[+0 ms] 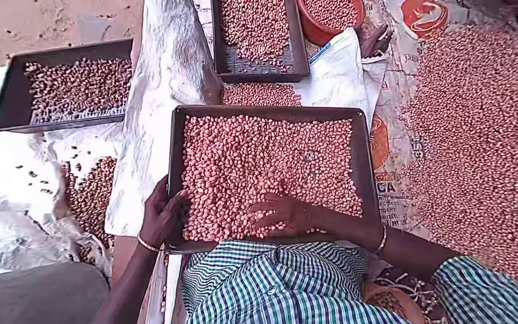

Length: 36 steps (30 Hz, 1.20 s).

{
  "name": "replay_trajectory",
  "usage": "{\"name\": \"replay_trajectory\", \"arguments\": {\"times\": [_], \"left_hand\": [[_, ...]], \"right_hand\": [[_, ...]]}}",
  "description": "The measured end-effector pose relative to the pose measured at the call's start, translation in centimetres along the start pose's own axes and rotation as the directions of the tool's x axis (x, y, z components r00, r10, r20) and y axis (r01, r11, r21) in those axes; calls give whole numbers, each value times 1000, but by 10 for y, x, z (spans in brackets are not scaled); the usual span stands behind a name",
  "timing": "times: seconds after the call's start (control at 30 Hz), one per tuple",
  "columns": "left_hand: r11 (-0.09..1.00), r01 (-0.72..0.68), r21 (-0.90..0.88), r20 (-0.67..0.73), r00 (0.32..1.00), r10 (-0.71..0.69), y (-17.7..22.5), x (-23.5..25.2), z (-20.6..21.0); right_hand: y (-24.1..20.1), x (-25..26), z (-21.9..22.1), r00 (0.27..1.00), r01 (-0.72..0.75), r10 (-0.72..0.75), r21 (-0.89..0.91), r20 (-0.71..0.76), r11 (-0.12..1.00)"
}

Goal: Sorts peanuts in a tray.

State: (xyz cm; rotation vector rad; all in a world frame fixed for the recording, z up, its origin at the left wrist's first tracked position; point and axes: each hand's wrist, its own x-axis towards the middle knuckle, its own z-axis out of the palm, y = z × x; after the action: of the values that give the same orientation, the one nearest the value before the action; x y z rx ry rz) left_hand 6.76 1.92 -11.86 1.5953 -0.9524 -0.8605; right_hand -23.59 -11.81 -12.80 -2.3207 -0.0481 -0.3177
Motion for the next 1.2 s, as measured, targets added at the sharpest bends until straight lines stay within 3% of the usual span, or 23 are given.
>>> {"name": "replay_trajectory", "arguments": {"times": [0.07,0.13,0.23,0.3,0.37,0.47,0.57,0.63,0.7,0.77,0.83,0.9,0.97,1.07,1.2], "left_hand": [[999,43,2,-22,999,-43,2,-1,0],[997,73,3,-21,997,-73,4,-2,-2],[995,94,-26,-1,996,-94,5,-2,-5],[995,91,-36,10,996,-91,4,-1,-5],[996,87,-34,14,996,-87,3,0,-5],[995,100,-27,15,995,-99,1,-1,-4],[996,86,0,7,996,-86,5,0,-3],[996,89,10,-13,996,-89,7,0,-2],[996,94,-3,-32,995,-94,7,2,-2],[995,103,-8,-17,995,-103,6,1,-5],[992,120,-30,-13,993,-120,6,1,-6],[991,124,-53,-2,992,-125,4,2,-6],[990,124,-61,9,992,-124,2,1,-5],[994,100,-34,11,995,-99,0,0,-5],[998,70,3,-11,997,-70,3,0,-2]], "right_hand": [[19,41,9,993,114,-118,-137,-23,984],[47,59,-3,987,72,-116,-331,-116,941],[82,36,-50,956,-221,79,-513,-283,829],[82,-7,-79,905,-402,266,-461,-331,791],[61,-49,-86,874,-475,394,-326,-285,817],[14,-72,-58,926,-376,367,-114,-93,920],[-5,-35,-16,989,-147,146,44,25,988],[8,7,3,1000,19,-19,2,20,1000],[33,43,5,994,101,-108,-166,-34,981],[59,55,-13,986,36,-96,-385,-136,922],[82,39,-47,970,-144,20,-513,-240,846],[86,-1,-77,932,-327,190,-495,-308,805],[65,-43,-89,898,-432,350,-377,-268,819],[19,-74,-65,921,-386,373,-155,-109,909],[-1,-29,-12,997,-60,58,46,48,997]]}}
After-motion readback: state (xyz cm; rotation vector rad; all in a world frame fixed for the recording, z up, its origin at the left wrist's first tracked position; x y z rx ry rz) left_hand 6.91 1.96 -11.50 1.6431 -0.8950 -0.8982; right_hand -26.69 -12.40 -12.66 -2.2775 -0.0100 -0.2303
